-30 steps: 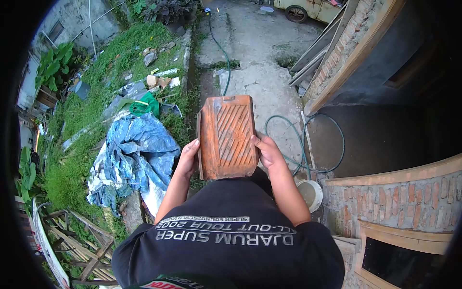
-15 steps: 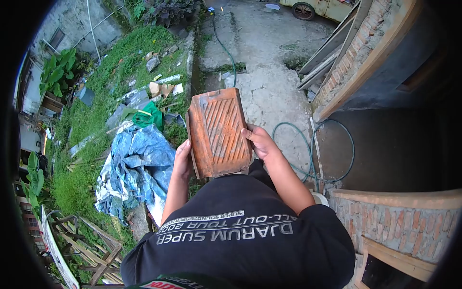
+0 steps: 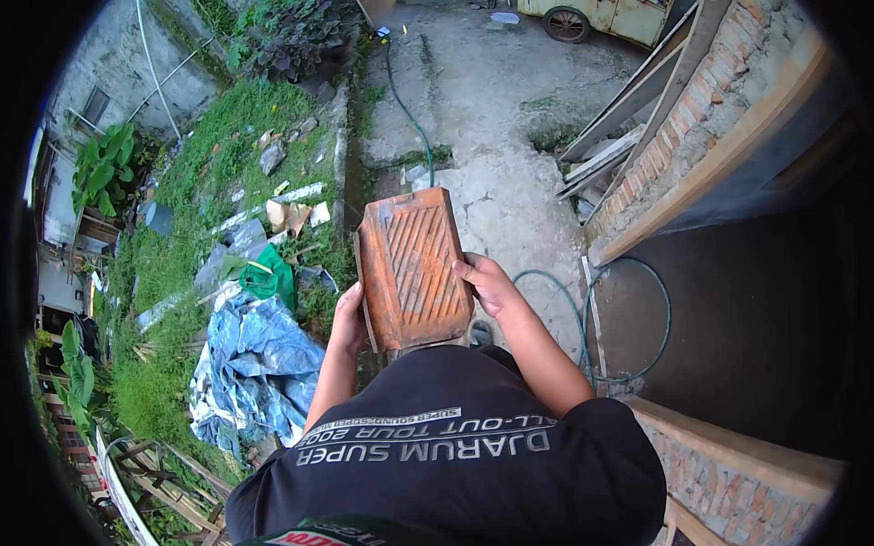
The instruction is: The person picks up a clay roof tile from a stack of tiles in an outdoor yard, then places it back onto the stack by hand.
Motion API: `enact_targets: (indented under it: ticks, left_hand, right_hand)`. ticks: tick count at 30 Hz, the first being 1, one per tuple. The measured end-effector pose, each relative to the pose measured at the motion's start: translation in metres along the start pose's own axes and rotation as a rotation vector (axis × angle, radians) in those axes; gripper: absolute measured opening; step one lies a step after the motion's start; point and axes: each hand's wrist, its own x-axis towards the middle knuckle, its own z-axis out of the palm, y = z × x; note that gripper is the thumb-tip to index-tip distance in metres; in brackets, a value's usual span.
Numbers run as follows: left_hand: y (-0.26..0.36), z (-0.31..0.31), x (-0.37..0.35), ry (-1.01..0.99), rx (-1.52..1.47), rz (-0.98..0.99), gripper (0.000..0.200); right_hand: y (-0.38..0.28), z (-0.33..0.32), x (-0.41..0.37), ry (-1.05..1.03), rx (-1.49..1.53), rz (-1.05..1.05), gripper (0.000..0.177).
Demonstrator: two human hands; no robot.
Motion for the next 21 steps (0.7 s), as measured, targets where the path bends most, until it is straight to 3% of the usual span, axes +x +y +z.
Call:
enact_targets:
  ticks: [5,6,7,21]
  left_hand:
    - [-0.010,0.044,0.054,0.024,0.014,-0.006,0.044]
    - [0.005,0.011,0.048,-0.019,-0.006,-0.011,0.044]
    - [0.009,0.016,0.056,-0.039,0.008,-0.011,0.044]
    - [0.012,0.060,0.225,-0.143,0.055,-0.115,0.038]
  right_hand:
    - [-0.042,-0.050,0.025,-0.020,0.041,0.016,0.066]
    - [-0.027,-0.015,0.028,0.016,0.021,0.019,0.066]
    - [-0.031,-0.017,0.033,0.028,0.033,0.023,0.066]
    - [-0.092,-0.093,0.121,0.197,0.050,-0.072,0.067]
